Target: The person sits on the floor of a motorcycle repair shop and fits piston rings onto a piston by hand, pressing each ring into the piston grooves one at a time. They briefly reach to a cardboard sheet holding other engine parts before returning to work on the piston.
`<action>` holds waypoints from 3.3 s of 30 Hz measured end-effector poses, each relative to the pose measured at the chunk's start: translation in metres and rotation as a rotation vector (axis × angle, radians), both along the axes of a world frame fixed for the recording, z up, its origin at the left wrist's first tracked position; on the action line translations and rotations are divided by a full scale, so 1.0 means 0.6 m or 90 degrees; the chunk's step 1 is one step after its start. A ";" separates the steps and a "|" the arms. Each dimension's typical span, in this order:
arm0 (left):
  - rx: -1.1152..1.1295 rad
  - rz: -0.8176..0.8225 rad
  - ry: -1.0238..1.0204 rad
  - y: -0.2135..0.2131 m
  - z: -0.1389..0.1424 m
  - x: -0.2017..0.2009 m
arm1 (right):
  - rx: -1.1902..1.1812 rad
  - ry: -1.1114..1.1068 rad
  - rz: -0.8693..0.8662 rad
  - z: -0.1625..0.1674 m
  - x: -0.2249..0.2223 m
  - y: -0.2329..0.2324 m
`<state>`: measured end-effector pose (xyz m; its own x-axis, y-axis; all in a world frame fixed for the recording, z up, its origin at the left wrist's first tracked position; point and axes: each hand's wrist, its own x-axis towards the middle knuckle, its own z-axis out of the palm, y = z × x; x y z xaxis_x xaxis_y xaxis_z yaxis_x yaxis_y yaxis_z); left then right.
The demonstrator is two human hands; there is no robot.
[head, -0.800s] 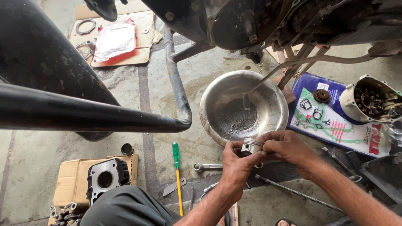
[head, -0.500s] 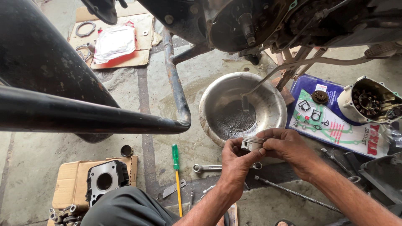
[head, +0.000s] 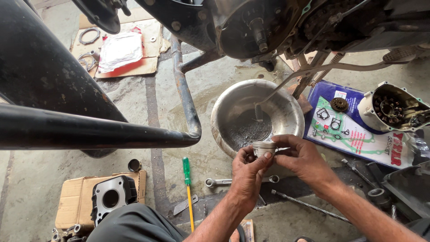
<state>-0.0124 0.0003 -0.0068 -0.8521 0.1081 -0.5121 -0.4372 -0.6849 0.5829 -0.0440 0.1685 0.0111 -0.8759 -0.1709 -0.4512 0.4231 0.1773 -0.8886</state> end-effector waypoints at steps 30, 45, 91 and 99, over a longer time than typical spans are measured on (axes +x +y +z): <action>0.032 -0.107 0.001 -0.002 0.016 0.003 | 0.178 0.313 0.065 0.019 0.007 0.008; -0.181 -0.067 -0.029 -0.003 0.042 0.005 | 0.048 0.030 0.004 0.001 -0.006 0.002; -0.252 -0.064 0.045 0.066 -0.015 -0.010 | -0.043 0.053 0.000 0.006 -0.010 0.073; -0.106 -0.027 0.121 0.094 0.019 0.017 | -0.059 -0.008 -0.061 0.264 0.041 0.287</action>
